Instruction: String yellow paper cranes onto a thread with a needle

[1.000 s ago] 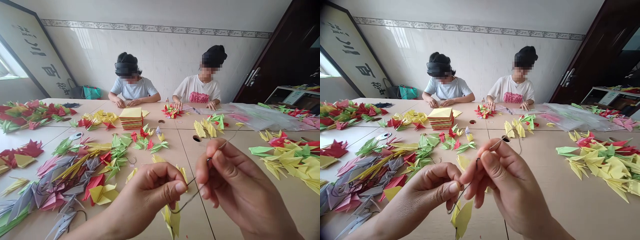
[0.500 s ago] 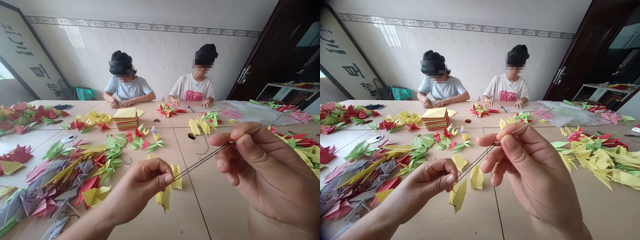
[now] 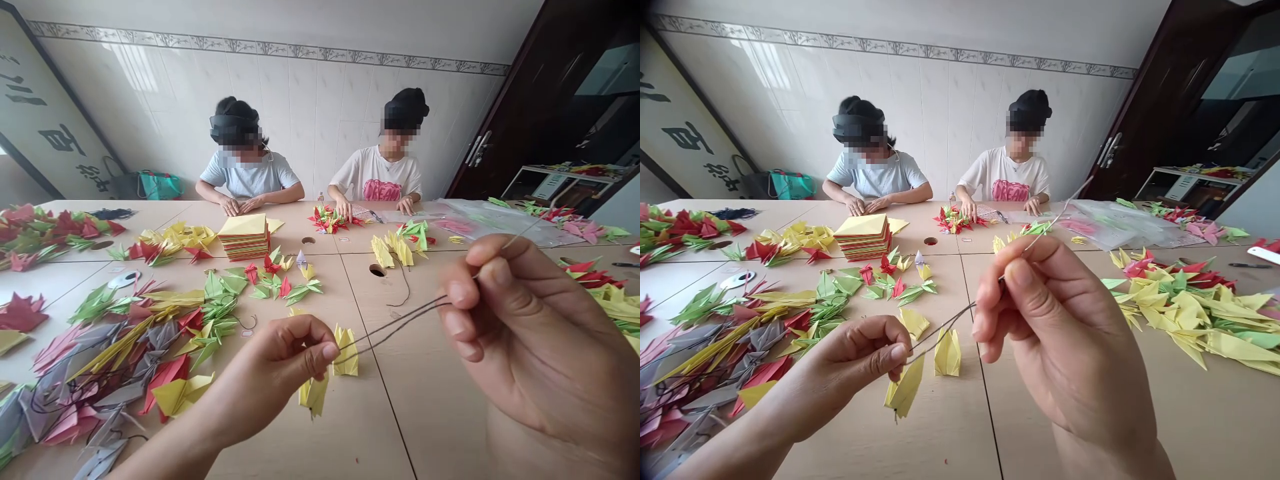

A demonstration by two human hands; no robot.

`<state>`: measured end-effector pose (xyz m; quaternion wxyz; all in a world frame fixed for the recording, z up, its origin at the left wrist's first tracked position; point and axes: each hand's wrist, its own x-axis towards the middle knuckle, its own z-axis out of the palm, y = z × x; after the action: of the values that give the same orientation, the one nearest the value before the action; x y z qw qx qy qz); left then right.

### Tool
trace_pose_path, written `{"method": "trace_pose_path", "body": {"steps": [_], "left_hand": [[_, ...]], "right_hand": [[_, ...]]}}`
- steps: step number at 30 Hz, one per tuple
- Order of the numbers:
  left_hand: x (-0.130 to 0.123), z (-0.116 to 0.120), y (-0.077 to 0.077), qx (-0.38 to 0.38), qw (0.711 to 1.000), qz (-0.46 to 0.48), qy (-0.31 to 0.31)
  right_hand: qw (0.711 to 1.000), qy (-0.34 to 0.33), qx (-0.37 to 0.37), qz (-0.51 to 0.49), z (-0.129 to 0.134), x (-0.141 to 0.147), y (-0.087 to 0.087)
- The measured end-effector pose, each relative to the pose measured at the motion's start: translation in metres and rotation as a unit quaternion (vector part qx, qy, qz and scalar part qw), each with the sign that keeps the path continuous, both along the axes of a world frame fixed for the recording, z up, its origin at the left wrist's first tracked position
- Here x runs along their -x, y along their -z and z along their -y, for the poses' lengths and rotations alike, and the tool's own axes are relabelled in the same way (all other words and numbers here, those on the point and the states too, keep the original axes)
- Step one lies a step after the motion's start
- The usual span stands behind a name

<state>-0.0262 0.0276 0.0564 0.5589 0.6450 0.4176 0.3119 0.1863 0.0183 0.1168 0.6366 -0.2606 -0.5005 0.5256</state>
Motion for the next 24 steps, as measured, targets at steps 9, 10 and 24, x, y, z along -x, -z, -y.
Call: {"method": "trace_pose_path", "body": {"steps": [9, 10, 24], "left_hand": [[0.002, -0.008, 0.000, -0.101, 0.985, -0.116, -0.077], [0.002, -0.009, 0.002, -0.100, 0.985, -0.120, -0.077], [-0.020, 0.009, 0.010, 0.191, 0.946, 0.258, 0.037]], "right_hand": [[1.000, 0.012, -0.017, 0.015, 0.003, -0.006, 0.000], [1.000, 0.012, -0.019, 0.018, 0.003, -0.006, 0.001], [0.998, -0.033, 0.000, 0.052, 0.011, 0.000, 0.002]]}}
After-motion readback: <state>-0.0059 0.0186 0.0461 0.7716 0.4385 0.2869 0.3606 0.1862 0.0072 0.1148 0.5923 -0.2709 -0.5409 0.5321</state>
